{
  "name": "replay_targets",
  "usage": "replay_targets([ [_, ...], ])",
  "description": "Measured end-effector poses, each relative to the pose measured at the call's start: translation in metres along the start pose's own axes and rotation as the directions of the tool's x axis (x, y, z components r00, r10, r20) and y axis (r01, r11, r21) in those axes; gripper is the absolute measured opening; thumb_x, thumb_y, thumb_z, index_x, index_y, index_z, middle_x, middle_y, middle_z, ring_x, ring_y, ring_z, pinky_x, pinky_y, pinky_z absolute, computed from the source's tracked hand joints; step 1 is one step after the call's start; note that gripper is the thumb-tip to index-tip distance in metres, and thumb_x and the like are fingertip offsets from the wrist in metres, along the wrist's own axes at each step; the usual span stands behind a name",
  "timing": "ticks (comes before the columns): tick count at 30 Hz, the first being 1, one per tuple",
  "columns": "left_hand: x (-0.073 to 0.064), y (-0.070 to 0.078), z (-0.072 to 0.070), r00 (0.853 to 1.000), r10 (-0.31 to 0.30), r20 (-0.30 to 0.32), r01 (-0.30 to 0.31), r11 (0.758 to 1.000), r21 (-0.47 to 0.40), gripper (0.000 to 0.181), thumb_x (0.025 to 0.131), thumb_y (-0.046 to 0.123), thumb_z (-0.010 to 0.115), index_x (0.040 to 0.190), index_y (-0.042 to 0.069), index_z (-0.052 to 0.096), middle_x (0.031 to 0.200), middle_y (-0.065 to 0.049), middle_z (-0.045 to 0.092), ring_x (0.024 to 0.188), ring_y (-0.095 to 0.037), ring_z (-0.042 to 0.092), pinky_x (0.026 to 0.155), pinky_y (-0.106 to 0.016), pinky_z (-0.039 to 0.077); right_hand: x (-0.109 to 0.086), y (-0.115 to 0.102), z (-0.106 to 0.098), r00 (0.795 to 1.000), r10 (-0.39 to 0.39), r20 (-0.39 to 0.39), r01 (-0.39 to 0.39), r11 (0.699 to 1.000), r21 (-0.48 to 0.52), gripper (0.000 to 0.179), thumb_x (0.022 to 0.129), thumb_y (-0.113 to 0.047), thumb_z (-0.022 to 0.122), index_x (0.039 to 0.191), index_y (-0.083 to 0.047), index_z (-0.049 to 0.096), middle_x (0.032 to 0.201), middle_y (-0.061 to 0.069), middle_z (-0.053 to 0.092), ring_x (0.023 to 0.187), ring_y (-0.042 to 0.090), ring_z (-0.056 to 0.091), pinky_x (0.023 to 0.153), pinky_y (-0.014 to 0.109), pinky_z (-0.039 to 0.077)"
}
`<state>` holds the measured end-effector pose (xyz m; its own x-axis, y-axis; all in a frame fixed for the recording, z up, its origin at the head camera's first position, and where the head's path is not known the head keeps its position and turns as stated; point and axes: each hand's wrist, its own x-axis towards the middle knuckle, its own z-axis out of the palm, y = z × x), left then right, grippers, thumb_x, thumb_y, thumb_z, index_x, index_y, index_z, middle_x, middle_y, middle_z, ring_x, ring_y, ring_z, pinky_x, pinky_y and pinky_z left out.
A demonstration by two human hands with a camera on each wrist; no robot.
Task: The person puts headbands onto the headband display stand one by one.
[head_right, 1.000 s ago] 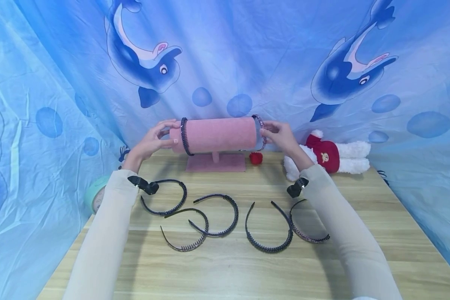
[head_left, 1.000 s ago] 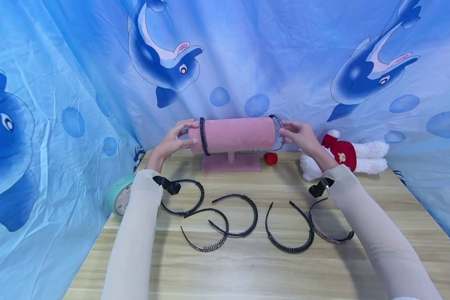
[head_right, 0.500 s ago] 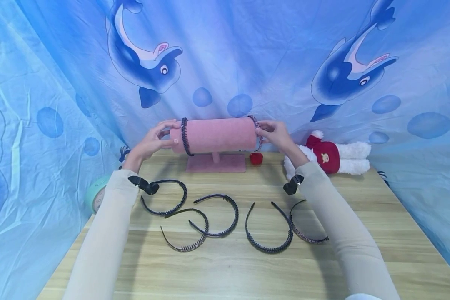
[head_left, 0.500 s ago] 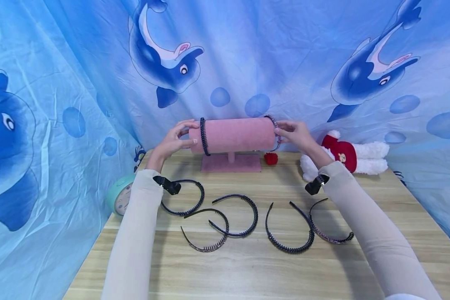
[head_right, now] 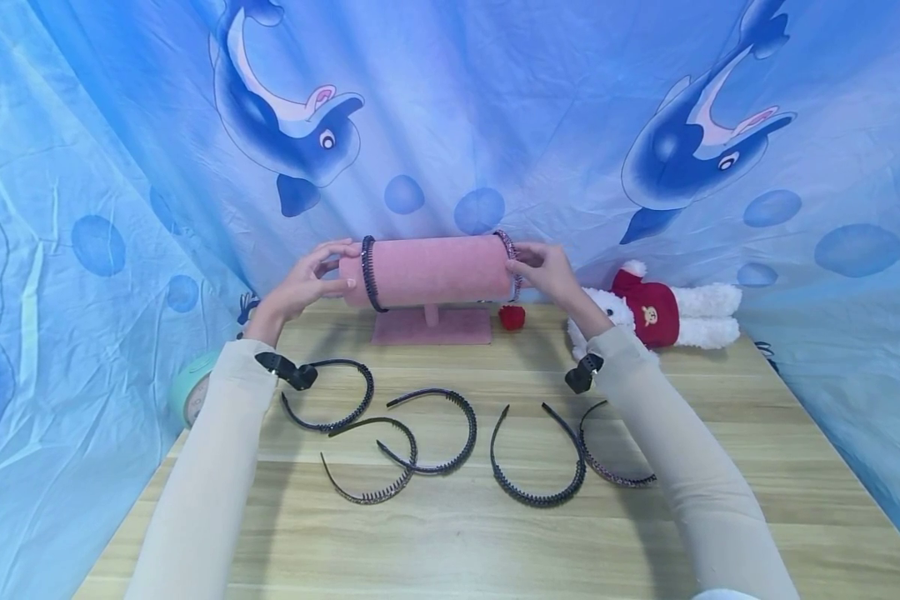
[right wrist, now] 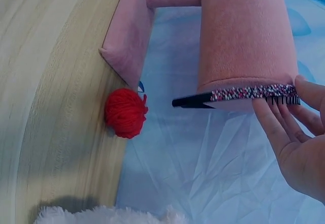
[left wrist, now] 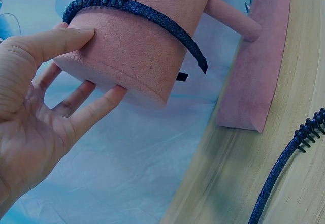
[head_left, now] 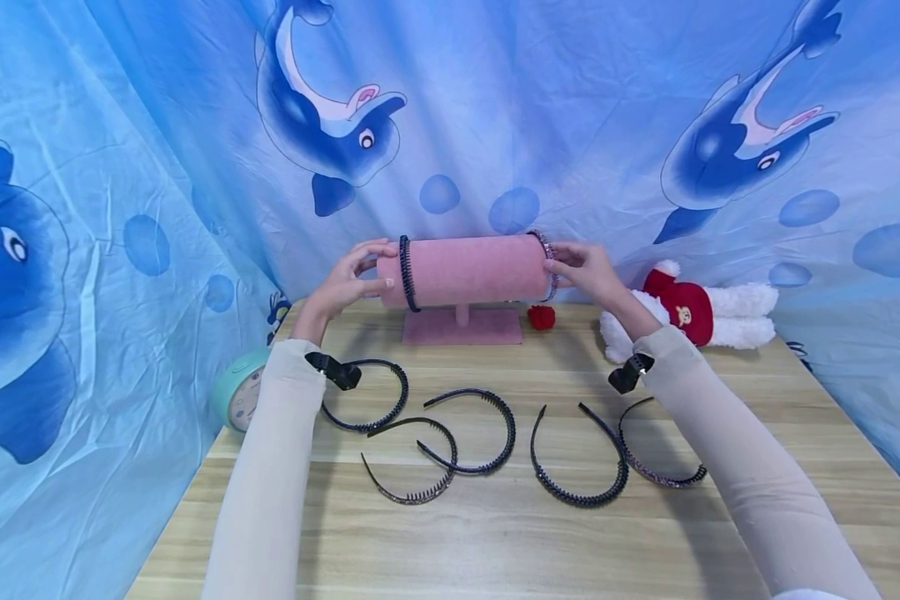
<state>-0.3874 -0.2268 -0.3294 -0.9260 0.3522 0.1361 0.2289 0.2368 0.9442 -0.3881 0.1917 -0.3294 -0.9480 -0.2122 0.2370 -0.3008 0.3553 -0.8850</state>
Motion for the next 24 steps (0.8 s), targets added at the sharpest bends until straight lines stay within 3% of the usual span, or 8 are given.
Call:
replay_targets([
  [4, 0.007, -0.012, -0.003, 1.000, 0.007, -0.014, -0.007, 1.000, 0.007, 0.053, 0.092, -0.005, 0.067, 0.141, 0.002, 0.051, 0.169, -0.003, 0.021, 0.151, -0.032, 0.033, 0.101, -0.045, 0.059, 0.000, -0.001, -0.001, 0.999, 0.008, 0.034, -0.009, 1.000, 0.019, 0.050, 0.097, -0.005, 0.067, 0.142, 0.010, 0.051, 0.134, 0.038, 0.058, 0.086, -0.008, 0.066, 0.076, 0.025, 0.065],
  [11, 0.008, -0.016, -0.003, 1.000, 0.012, -0.021, -0.012, 1.000, 0.023, 0.050, 0.092, -0.003, 0.069, 0.138, 0.004, 0.053, 0.167, 0.002, 0.026, 0.150, -0.030, 0.035, 0.100, -0.043, 0.059, 0.000, -0.004, -0.008, 0.994, 0.044, 0.101, -0.041, 0.999, -0.027, 0.056, 0.096, 0.000, 0.067, 0.147, 0.007, 0.047, 0.134, 0.038, 0.058, 0.097, 0.001, 0.068, 0.085, 0.033, 0.064],
  [21, 0.009, -0.017, -0.004, 0.999, 0.023, -0.028, -0.022, 0.999, 0.031, 0.049, 0.092, -0.002, 0.069, 0.137, 0.006, 0.054, 0.167, 0.002, 0.027, 0.149, -0.028, 0.037, 0.099, -0.043, 0.060, 0.001, -0.006, -0.006, 0.999, 0.001, 0.047, 0.005, 0.991, -0.136, 0.056, 0.092, -0.002, 0.072, 0.143, 0.007, 0.052, 0.116, 0.035, 0.064, 0.078, -0.005, 0.066, 0.076, 0.038, 0.066],
  [24, 0.008, -0.017, -0.004, 0.999, 0.021, -0.027, -0.020, 0.999, 0.032, 0.050, 0.091, -0.003, 0.069, 0.138, 0.005, 0.054, 0.167, 0.002, 0.026, 0.149, -0.028, 0.037, 0.100, -0.044, 0.059, 0.001, -0.007, -0.005, 0.999, -0.013, 0.033, 0.018, 0.985, -0.169, 0.055, 0.091, -0.001, 0.073, 0.142, 0.006, 0.054, 0.110, 0.033, 0.066, 0.075, -0.007, 0.065, 0.072, 0.033, 0.066],
])
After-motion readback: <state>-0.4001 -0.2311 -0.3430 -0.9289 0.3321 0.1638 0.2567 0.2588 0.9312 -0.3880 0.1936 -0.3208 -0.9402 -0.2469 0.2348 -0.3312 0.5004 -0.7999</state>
